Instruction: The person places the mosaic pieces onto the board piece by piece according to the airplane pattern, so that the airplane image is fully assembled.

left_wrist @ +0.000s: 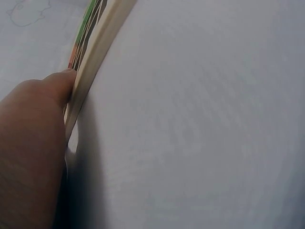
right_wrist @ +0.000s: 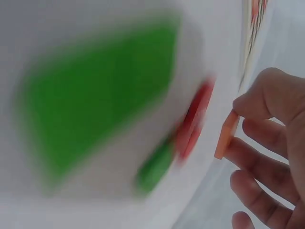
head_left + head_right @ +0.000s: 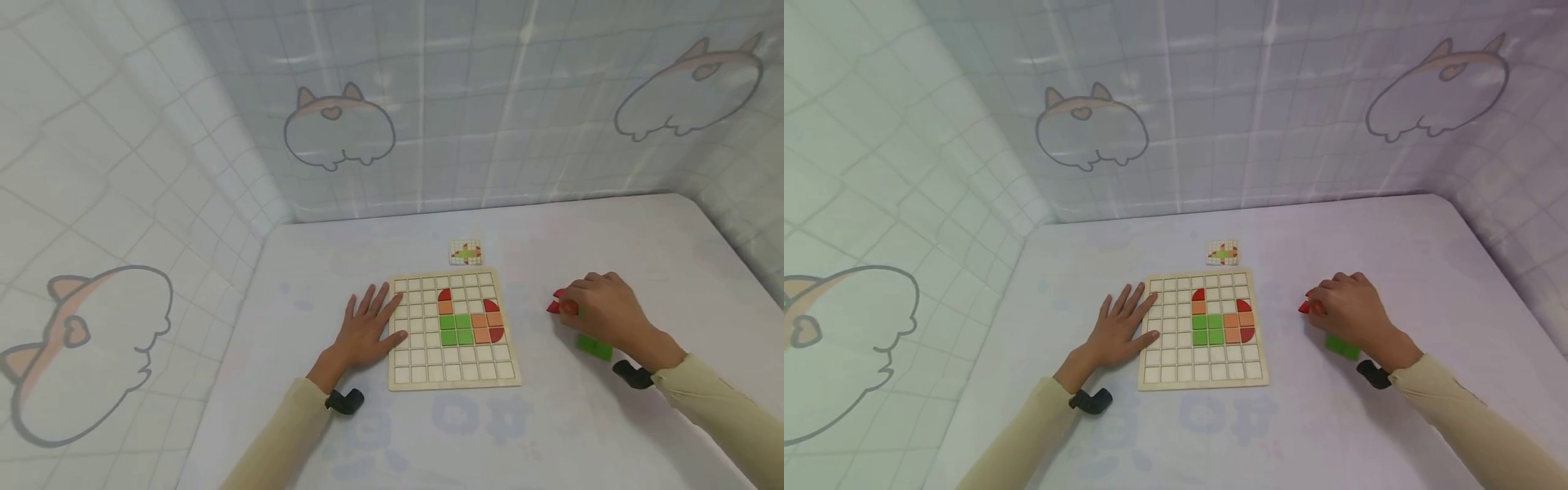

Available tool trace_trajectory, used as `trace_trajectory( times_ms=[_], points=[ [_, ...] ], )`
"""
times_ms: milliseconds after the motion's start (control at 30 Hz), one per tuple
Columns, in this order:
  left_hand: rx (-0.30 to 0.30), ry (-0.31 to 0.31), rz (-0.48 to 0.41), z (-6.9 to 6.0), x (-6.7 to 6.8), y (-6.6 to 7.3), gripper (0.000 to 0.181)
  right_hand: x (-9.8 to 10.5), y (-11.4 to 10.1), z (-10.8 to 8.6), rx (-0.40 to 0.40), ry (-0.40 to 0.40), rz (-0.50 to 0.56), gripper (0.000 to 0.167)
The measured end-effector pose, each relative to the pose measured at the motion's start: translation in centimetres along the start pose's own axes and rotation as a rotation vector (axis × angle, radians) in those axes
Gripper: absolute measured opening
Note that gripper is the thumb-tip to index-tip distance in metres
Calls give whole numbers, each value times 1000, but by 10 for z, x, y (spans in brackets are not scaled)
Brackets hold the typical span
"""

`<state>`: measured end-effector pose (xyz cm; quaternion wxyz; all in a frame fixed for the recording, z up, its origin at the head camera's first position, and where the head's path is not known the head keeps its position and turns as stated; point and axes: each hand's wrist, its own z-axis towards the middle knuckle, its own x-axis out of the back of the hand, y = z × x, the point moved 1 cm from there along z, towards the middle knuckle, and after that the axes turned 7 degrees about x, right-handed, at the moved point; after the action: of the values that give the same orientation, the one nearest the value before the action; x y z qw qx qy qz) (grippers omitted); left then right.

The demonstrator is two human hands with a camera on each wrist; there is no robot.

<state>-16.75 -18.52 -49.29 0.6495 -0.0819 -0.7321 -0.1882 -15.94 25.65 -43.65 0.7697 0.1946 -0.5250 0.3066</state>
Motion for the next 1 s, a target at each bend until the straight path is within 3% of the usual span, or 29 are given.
trace_trajectory(
  times_ms=[267, 533, 767, 1000],
  points=[
    [-1, 15, 1, 0, -1, 0, 79, -25, -67, 48, 199, -60, 124, 18],
    [13, -20, 3, -1, 2, 2, 79, -42, -118, 73, 364, -47, 269, 14],
    [0, 0, 13, -1, 3, 2, 79, -53, -141, 77, 440, -41, 305, 4],
    [0, 11, 7, -1, 2, 1, 79, -58, -145, 78, 428, -130, 343, 3]
  ],
)
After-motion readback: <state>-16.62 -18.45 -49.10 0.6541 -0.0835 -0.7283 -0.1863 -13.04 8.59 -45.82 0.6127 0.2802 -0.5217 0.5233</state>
